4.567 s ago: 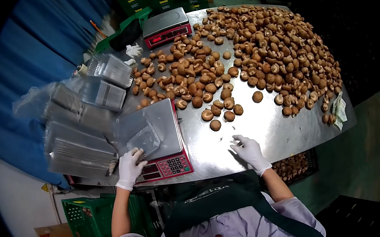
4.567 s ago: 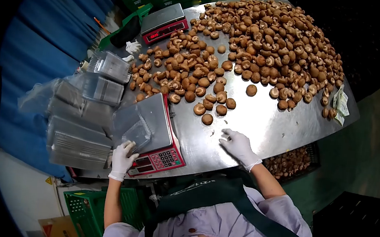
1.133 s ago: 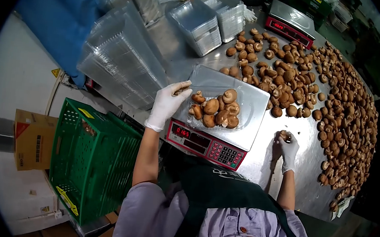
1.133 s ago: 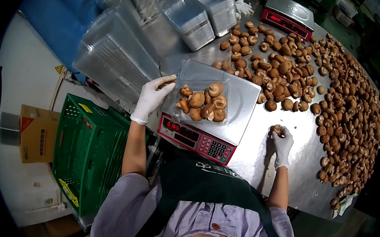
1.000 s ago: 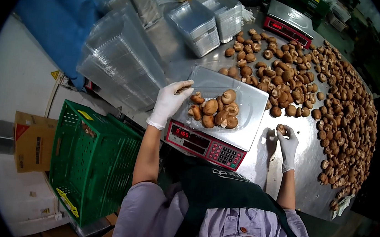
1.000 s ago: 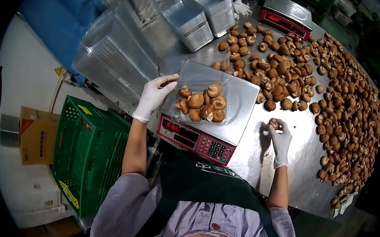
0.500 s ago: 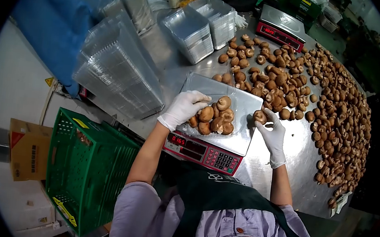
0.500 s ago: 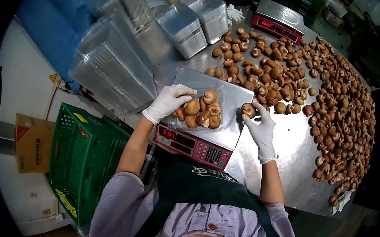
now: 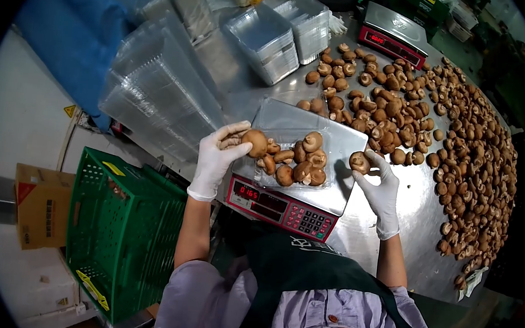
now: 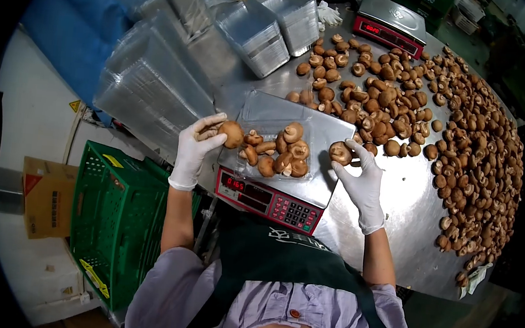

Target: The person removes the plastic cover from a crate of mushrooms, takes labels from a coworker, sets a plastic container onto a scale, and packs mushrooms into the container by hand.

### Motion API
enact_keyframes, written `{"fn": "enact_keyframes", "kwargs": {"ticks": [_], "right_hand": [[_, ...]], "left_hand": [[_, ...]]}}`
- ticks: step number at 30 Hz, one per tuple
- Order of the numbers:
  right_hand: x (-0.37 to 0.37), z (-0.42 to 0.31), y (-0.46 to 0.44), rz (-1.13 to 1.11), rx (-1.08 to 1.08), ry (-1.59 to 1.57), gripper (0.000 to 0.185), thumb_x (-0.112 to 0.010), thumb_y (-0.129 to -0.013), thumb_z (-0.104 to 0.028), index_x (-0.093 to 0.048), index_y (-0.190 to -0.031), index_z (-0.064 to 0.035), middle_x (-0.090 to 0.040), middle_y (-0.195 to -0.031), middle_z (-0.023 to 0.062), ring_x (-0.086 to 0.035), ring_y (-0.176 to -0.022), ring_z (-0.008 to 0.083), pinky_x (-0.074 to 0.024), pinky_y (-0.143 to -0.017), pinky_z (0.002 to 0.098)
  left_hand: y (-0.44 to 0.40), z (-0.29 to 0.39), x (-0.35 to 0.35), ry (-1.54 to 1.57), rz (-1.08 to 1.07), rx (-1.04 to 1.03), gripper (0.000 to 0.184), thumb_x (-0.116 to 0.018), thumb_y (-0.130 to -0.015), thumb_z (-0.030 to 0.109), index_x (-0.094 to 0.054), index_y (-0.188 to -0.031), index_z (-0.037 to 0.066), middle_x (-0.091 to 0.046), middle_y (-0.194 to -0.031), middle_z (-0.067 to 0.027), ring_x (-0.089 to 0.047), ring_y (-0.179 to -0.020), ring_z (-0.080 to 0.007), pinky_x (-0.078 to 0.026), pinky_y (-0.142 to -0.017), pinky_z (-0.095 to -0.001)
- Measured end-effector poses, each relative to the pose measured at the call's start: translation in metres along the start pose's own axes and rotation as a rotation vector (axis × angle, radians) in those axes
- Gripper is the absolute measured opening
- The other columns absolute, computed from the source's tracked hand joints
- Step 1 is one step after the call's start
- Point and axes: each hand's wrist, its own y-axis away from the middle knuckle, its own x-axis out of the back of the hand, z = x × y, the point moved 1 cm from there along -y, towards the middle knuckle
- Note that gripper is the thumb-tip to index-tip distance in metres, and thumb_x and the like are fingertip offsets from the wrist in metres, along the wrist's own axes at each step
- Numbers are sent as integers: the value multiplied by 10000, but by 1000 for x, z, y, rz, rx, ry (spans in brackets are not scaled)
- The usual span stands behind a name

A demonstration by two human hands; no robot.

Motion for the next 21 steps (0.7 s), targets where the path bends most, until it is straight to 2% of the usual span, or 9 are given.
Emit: {"fn": "enact_keyframes", "kwargs": {"ticks": [3,4,6,7,9,12,15,18,21], "right_hand": [[-7,-17,-3,-38,119,-3,512,-766,-686,-82,-588,-1165,-57,-622,-1056,97,-595,-941,181,-477,-851,294],[-11,-23,-3,-52,140,-33,503,-762,-686,-82,-589,-1157,-62,-621,-1052,106,-599,-935,196,-477,-853,303],[-17,-33,-5,-75,250,46,502,-760,-685,-84,-584,-1154,-66,-619,-1041,113,-599,-930,214,-480,-846,308],[-21,-36,-6,-86,265,34,507,-761,-683,-90,-580,-1157,-74,-616,-1040,117,-596,-934,229,-482,-838,310],[-28,-42,-6,-106,266,50,509,-762,-683,-92,-579,-1158,-76,-615,-1040,116,-595,-940,233,-482,-836,309],[-36,-48,-5,-153,252,78,510,-764,-685,-100,-580,-1160,-82,-611,-1055,120,-592,-963,246,-483,-843,313],[-45,-50,-4,-176,335,88,520,-760,-679,-111,-578,-1166,-95,-604,-1118,125,-577,-968,272,-491,-853,343],[-56,-49,-2,-252,349,151,535,-754,-678,-129,-569,-1179,-100,-601,-1139,123,-565,-994,282,-495,-850,350],[-65,-44,2,-272,377,210,543,-740,-690,-141,-556,-1201,-122,-593,-1158,122,-550,-1031,296,-500,-845,363]], "left_hand": [[14,-14,1,-59,-72,27,441,-699,-737,-39,-594,-1164,-14,-625,-1055,-67,-575,-890,-84,-500,-801,-220],[20,-23,-2,-116,-125,69,401,-706,-741,-3,-621,-1133,12,-638,-1034,-63,-595,-885,-109,-495,-792,-227],[29,-34,-9,-616,-247,-190,365,-708,-736,38,-645,-1096,27,-646,-1033,-78,-605,-917,-149,-480,-835,-263],[31,-42,-12,-616,-246,-189,365,-708,-736,38,-645,-1096,27,-646,-1033,-78,-605,-917,-149,-480,-835,-263],[34,-50,-16,-689,-71,-369,333,-706,-737,73,-659,-1066,49,-648,-1015,-102,-616,-953,-208,-474,-855,-285],[33,-46,-10,-782,-88,-443,288,-695,-742,72,-676,-1029,49,-651,-1019,-108,-616,-974,-231,-476,-860,-295],[24,-48,-1,-631,-143,-306,231,-674,-754,55,-692,-984,49,-651,-1029,-108,-610,-981,-240,-472,-869,-306],[9,-47,6,-727,-1,-393,196,-662,-755,71,-701,-947,59,-651,-1012,-104,-604,-925,-280,-478,-839,-345],[2,-32,6,-852,-99,-349,262,-665,-737,93,-703,-995,111,-598,-1163,-100,-552,-1046,-274,-444,-912,-350]]}}
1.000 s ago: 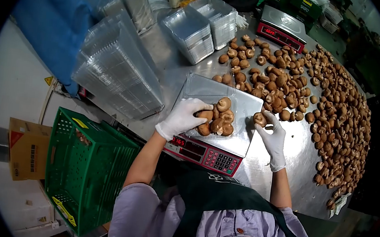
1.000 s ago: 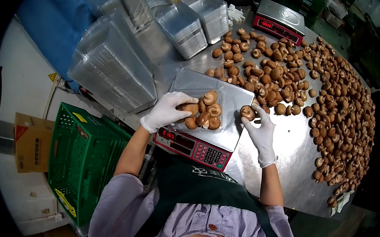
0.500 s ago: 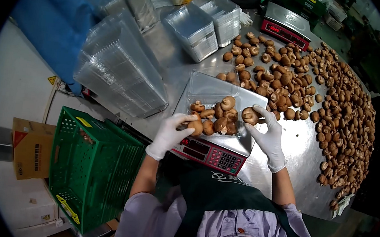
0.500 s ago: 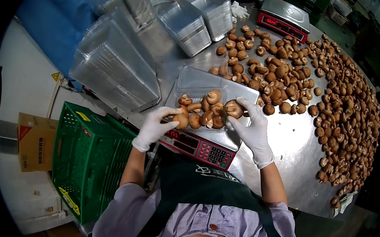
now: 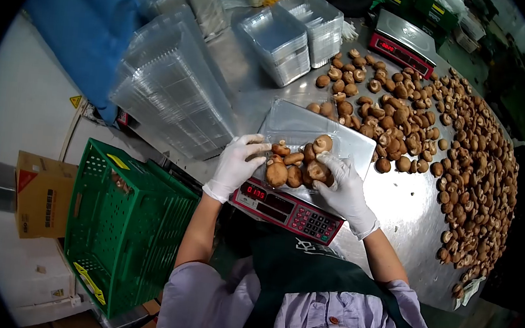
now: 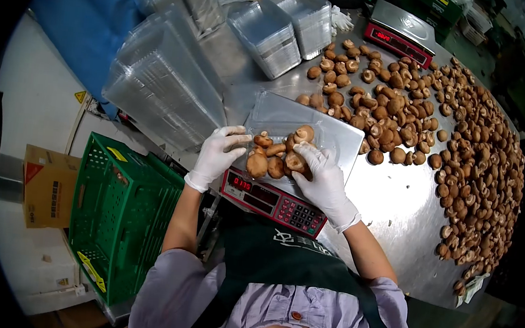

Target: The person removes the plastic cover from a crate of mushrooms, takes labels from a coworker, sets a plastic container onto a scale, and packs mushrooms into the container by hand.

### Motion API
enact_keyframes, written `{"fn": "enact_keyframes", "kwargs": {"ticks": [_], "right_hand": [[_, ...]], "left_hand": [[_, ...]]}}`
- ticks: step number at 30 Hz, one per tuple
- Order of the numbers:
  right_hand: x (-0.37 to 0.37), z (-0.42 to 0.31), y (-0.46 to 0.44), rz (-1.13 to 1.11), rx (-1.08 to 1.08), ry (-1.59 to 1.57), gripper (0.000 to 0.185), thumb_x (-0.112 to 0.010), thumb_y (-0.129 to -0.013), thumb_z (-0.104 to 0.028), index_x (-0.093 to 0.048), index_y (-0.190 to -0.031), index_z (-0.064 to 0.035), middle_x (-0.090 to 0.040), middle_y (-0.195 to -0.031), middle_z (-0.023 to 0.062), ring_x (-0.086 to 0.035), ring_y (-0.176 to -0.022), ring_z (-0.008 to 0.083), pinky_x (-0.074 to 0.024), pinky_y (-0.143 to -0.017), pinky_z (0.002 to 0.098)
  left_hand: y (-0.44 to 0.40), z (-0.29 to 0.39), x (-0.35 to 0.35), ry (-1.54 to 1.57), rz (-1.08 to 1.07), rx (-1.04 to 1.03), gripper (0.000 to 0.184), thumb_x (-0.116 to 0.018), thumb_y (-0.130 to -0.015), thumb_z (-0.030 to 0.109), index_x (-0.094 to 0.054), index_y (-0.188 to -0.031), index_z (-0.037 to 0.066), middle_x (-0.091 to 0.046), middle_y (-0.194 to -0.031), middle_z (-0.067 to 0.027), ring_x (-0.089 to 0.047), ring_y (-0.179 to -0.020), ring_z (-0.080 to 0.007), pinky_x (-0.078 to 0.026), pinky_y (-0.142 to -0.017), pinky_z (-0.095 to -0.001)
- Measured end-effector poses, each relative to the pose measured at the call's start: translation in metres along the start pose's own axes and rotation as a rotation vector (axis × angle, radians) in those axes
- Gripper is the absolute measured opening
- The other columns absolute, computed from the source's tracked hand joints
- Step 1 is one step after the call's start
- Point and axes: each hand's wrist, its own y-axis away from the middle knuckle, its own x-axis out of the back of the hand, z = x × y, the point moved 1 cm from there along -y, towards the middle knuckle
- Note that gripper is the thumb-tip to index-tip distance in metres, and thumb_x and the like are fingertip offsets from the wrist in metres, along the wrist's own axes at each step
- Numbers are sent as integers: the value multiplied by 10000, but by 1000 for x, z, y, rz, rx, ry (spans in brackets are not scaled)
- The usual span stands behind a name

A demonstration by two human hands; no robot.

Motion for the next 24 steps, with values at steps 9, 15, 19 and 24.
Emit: {"fn": "enact_keyframes", "kwargs": {"ticks": [9,15,19,24], "right_hand": [[2,-3,-2,-60,-70,20,554,-731,-705,-172,-543,-1225,-140,-588,-1168,126,-555,-1021,315,-502,-835,378],[12,-15,-18,-88,-118,47,573,-740,-695,-185,-537,-1228,-132,-605,-1140,125,-573,-954,313,-505,-786,386],[0,-20,-37,78,100,173,522,-682,-694,-90,-547,-1198,-93,-605,-1144,118,-574,-948,305,-497,-762,371],[-26,-9,-50,27,411,326,475,-557,-732,25,-567,-1190,-102,-617,-1128,105,-587,-956,296,-489,-793,379]], "left_hand": [[-30,11,-10,-329,-390,-125,349,-664,-703,148,-702,-1048,181,-444,-1381,-110,-460,-1177,-307,-383,-974,-395],[-33,0,1,-102,-271,-206,388,-665,-695,84,-685,-1077,147,-501,-1320,-119,-491,-1170,-301,-405,-974,-384],[-32,-7,8,431,-122,102,347,-594,-763,-11,-660,-1091,82,-606,-1188,-103,-583,-1077,-245,-446,-951,-309],[-25,-9,9,462,4,125,355,-569,-792,-55,-630,-1130,35,-631,-1135,-98,-597,-1041,-173,-455,-921,-262]]}}
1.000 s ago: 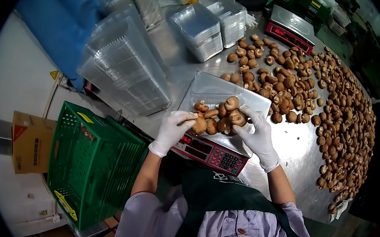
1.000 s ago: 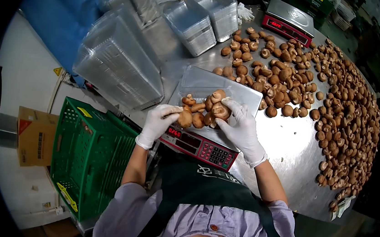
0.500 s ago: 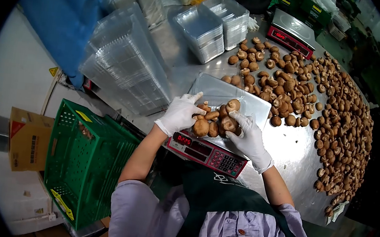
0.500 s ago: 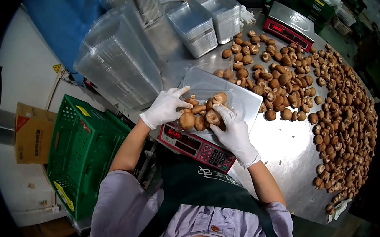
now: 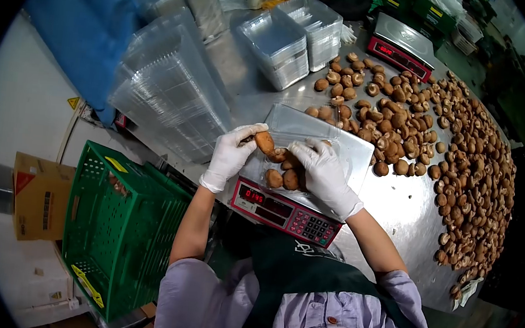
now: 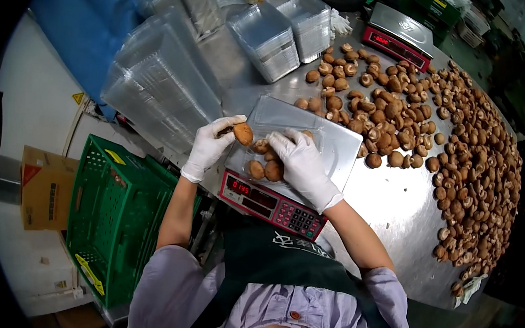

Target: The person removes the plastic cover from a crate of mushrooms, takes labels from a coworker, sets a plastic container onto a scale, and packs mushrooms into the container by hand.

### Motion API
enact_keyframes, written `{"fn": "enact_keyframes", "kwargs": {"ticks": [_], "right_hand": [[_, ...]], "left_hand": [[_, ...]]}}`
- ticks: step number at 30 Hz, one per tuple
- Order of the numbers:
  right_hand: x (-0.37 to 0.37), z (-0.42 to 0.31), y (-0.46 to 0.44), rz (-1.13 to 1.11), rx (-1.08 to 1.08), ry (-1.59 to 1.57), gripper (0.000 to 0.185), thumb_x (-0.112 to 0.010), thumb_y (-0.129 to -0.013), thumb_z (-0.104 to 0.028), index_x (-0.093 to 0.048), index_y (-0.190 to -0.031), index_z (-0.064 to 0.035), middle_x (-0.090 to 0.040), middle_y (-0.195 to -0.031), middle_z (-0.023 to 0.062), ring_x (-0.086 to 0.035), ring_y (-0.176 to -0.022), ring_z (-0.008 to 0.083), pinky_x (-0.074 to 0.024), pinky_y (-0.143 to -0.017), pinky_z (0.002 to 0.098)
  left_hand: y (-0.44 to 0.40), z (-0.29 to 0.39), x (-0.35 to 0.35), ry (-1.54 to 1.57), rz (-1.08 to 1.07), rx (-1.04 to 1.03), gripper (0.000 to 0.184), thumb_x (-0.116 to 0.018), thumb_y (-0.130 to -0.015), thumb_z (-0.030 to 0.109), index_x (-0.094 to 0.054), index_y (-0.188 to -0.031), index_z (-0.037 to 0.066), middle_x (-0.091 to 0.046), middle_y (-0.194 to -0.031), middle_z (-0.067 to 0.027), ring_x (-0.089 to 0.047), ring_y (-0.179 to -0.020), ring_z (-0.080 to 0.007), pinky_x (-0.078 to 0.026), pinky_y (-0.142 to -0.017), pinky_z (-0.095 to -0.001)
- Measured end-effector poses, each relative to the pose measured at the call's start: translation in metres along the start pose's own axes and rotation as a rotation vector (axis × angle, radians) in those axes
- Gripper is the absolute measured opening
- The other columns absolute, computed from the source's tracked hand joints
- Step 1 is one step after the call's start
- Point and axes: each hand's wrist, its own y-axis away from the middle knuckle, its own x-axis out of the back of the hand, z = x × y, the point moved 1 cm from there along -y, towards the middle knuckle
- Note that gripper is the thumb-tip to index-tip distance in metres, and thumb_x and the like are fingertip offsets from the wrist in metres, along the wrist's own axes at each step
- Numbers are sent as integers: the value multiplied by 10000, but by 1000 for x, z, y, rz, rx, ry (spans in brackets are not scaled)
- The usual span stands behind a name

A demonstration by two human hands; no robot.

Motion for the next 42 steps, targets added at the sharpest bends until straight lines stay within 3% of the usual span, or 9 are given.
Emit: {"fn": "enact_keyframes", "kwargs": {"ticks": [5,12,18,23,28,33,36,39,42], "right_hand": [[23,-6,8,-20,-211,-206,459,-604,-730,1,-556,-1184,-48,-587,-1164,151,-546,-1047,327,-455,-879,398],[29,-1,27,60,-404,-648,511,-704,-768,-109,-524,-1243,-61,-564,-1197,160,-538,-1100,315,-433,-941,348],[50,29,73,314,-629,-447,531,-725,-758,-92,-524,-1246,-35,-616,-1135,117,-604,-1002,196,-481,-844,290],[59,41,106,298,-952,-515,533,-760,-730,-185,-569,-1206,-45,-617,-1107,97,-599,-972,157,-475,-762,254],[53,32,112,206,-893,-420,572,-816,-664,-229,-609,-1172,-69,-582,-934,77,-556,-833,158,-463,-724,261],[46,31,108,190,-836,-448,570,-821,-660,-234,-618,-1162,-58,-576,-883,83,-537,-781,158,-461,-715,263],[47,28,106,160,-842,-490,582,-820,-662,-270,-617,-1169,-66,-580,-899,78,-545,-805,156,-464,-724,274],[34,34,120,185,-851,-552,602,-822,-659,-310,-617,-1177,-82,-590,-924,69,-556,-834,160,-465,-738,285],[38,35,118,102,-851,-426,588,-774,-694,-399,-609,-1188,-125,-583,-917,127,-574,-853,248,-466,-791,328]], "left_hand": [[7,11,-11,71,76,-54,345,-597,-797,-31,-623,-1136,25,-627,-1123,-84,-602,-1006,-151,-474,-891,-262],[-1,45,-51,266,-307,-38,529,-666,-795,33,-506,-1299,50,-556,-1181,-57,-563,-1013,-126,-445,-898,-249],[-17,26,-63,-711,-385,-166,556,-712,-709,368,-597,-1151,51,-605,-1109,-182,-581,-1005,-351,-459,-902,-381],[-18,26,-49,-280,-203,-68,500,-727,-694,220,-595,-1143,43,-627,-1064,-156,-603,-990,-308,-464,-901,-345],[-13,19,-39,-714,-236,-292,404,-705,-714,267,-657,-1076,95,-623,-1104,-121,-586,-1010,-297,-465,-895,-357],[-19,10,-60,-685,-92,-293,187,-678,-725,234,-732,-861,117,-634,-1083,-74,-566,-1002,-267,-467,-842,-374],[-36,9,-64,-860,-226,-565,123,-642,-700,155,-704,-804,138,-609,-1083,-55,-539,-930,-257,-439,-750,-376],[-59,-4,-68,-930,-376,-904,171,-623,-648,136,-694,-802,159,-553,-1178,-85,-487,-1078,-295,-397,-862,-427],[-74,-17,-75,-1035,-466,-859,119,-693,-635,268,-722,-733,208,-534,-1228,-90,-483,-1103,-295,-403,-869,-447]]}}
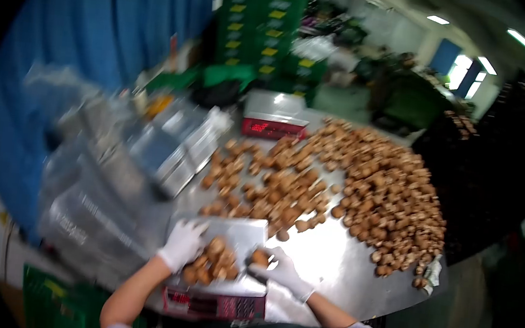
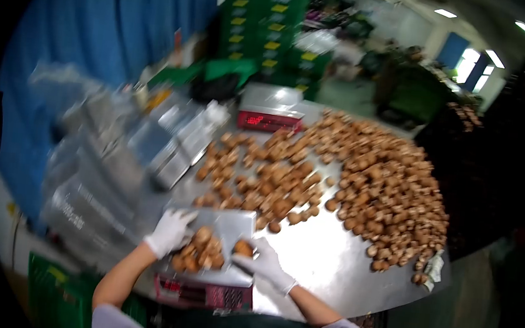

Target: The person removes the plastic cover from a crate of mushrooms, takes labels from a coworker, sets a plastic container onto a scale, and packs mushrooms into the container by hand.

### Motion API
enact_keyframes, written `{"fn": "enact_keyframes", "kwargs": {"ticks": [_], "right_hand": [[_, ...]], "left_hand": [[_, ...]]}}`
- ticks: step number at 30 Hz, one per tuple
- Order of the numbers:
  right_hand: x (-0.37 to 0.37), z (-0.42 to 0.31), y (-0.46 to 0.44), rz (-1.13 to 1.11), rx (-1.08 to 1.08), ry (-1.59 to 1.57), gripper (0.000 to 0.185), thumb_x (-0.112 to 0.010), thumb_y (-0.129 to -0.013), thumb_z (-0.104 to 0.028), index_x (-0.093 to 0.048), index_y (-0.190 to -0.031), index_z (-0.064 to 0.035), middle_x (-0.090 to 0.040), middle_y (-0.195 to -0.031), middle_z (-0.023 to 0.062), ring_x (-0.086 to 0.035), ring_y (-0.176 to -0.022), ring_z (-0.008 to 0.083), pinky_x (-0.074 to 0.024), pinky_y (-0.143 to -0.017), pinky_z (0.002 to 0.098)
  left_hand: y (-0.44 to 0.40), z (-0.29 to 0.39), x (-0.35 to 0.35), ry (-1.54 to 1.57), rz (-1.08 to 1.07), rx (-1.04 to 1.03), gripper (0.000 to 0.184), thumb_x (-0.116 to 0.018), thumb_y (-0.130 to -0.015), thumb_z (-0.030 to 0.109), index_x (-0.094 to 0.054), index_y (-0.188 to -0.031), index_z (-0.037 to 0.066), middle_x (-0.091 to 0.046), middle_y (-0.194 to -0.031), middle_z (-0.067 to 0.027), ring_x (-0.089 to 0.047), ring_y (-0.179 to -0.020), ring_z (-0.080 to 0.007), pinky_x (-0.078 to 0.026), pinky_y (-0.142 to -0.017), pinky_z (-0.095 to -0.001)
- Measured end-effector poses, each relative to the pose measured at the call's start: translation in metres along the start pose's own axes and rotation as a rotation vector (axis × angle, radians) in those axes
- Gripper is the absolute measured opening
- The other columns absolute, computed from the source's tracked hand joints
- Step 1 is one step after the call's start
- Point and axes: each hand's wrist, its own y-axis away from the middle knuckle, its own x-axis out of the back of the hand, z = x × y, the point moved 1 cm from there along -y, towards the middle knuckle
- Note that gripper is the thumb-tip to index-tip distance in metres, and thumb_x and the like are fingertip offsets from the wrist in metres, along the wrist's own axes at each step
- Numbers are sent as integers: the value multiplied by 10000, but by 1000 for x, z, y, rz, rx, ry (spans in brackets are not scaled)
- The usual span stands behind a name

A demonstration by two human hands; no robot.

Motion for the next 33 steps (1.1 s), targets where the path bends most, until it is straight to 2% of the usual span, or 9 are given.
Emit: {"fn": "enact_keyframes", "kwargs": {"ticks": [1,5,7,9,10,14,24,31,33], "right_hand": [[3,-8,0,-18,-22,48,582,-759,-705,-417,-606,-1191,-136,-579,-913,139,-575,-859,267,-465,-800,337],[14,-28,2,21,-43,86,569,-734,-728,-429,-594,-1204,-151,-568,-895,150,-571,-847,293,-466,-780,355],[14,-28,1,54,-35,93,566,-722,-740,-442,-589,-1213,-159,-558,-876,136,-565,-819,274,-463,-751,348],[15,-35,4,-8,-173,114,569,-709,-746,-469,-590,-1216,-172,-540,-851,121,-558,-787,251,-457,-730,336],[16,-37,3,-38,-224,181,578,-722,-741,-469,-592,-1232,-191,-583,-919,137,-582,-803,218,-478,-754,306],[5,-34,5,37,-233,204,603,-690,-736,-533,-587,-1227,-199,-528,-806,115,-558,-758,250,-458,-702,333],[-2,-32,19,160,-260,144,590,-689,-735,-517,-593,-1219,-193,-539,-814,128,-569,-775,256,-466,-728,330],[22,-14,51,338,-172,162,554,-726,-722,-450,-613,-1180,-161,-565,-793,127,-566,-745,241,-477,-702,326],[29,-5,63,357,-212,178,547,-733,-718,-438,-616,-1178,-166,-566,-793,129,-564,-724,241,-478,-693,330]], "left_hand": [[-3,0,-2,-86,-55,0,158,-700,-648,314,-738,-782,240,-522,-1258,-84,-495,-1097,-284,-401,-864,-435],[-16,6,3,26,-334,168,187,-673,-684,320,-748,-820,217,-510,-1324,-61,-529,-1077,-251,-391,-897,-484],[-18,8,-2,54,-332,228,210,-662,-684,280,-744,-837,162,-513,-1324,-50,-546,-1038,-237,-390,-880,-486],[-19,9,-14,101,-329,298,215,-633,-696,222,-738,-857,127,-515,-1323,-51,-549,-1031,-234,-384,-869,-505],[-20,11,-20,84,-317,328,218,-610,-699,180,-735,-865,115,-512,-1325,-61,-539,-1045,-246,-365,-885,-530],[-20,12,-34,172,-267,386,200,-614,-701,180,-737,-846,120,-483,-1349,-74,-495,-1113,-277,-305,-957,-566],[-7,7,-33,241,-190,208,209,-602,-697,207,-733,-801,83,-445,-1355,-149,-333,-1304,-355,-175,-1026,-650],[3,-11,-23,463,-207,275,181,-596,-716,200,-716,-770,76,-429,-1351,-183,-267,-1332,-394,-222,-1048,-602],[6,-17,-20,530,-189,249,195,-586,-740,185,-697,-792,34,-432,-1348,-203,-310,-1302,-423,-269,-1064,-507]]}}
